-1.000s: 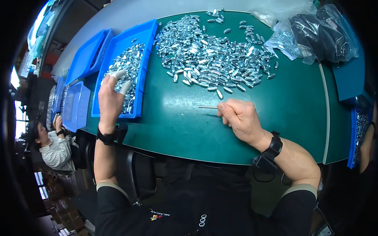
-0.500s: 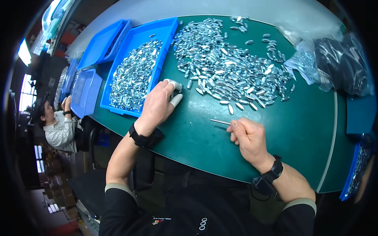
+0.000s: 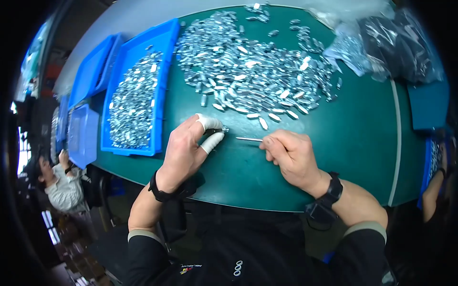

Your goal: Arranging and sorting small metal components on a production workbench.

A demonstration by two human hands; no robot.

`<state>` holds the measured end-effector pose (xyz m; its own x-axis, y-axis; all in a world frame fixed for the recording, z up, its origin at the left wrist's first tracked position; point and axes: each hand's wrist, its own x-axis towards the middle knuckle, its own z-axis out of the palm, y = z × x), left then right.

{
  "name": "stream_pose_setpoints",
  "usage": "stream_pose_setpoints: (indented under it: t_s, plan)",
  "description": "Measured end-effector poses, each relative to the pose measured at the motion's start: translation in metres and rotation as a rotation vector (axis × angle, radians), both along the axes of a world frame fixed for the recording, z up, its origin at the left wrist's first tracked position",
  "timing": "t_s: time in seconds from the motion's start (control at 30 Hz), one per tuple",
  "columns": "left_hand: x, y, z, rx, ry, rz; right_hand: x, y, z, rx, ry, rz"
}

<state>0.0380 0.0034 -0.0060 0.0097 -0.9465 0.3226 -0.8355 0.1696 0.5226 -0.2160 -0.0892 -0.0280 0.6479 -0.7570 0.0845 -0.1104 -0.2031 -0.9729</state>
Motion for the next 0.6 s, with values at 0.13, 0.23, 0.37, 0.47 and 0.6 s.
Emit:
stream_pose_setpoints:
  t_s: [0.13, 0.23, 0.37, 0.47, 0.6]
  plan:
    - [-0.014, -0.012, 0.003, -0.003, 0.126, -0.114, -0.004, -0.001, -0.003, 0.020, -0.016, -0.026]
    - [-0.011, -0.010, 0.002, 0.017, 0.142, -0.142, -0.003, -0.001, -0.004, 0.011, 0.009, -0.025]
    - [-0.009, -0.009, 0.000, 0.053, 0.164, -0.190, -0.003, 0.002, -0.004, 0.043, 0.006, -0.046]
    - [-0.010, -0.010, -0.003, 0.048, 0.213, -0.217, -0.004, 0.001, -0.002, 0.070, 0.012, -0.056]
    - [-0.012, -0.013, -0.004, 0.124, 0.305, -0.279, -0.005, -0.002, -0.001, 0.052, 0.034, -0.048]
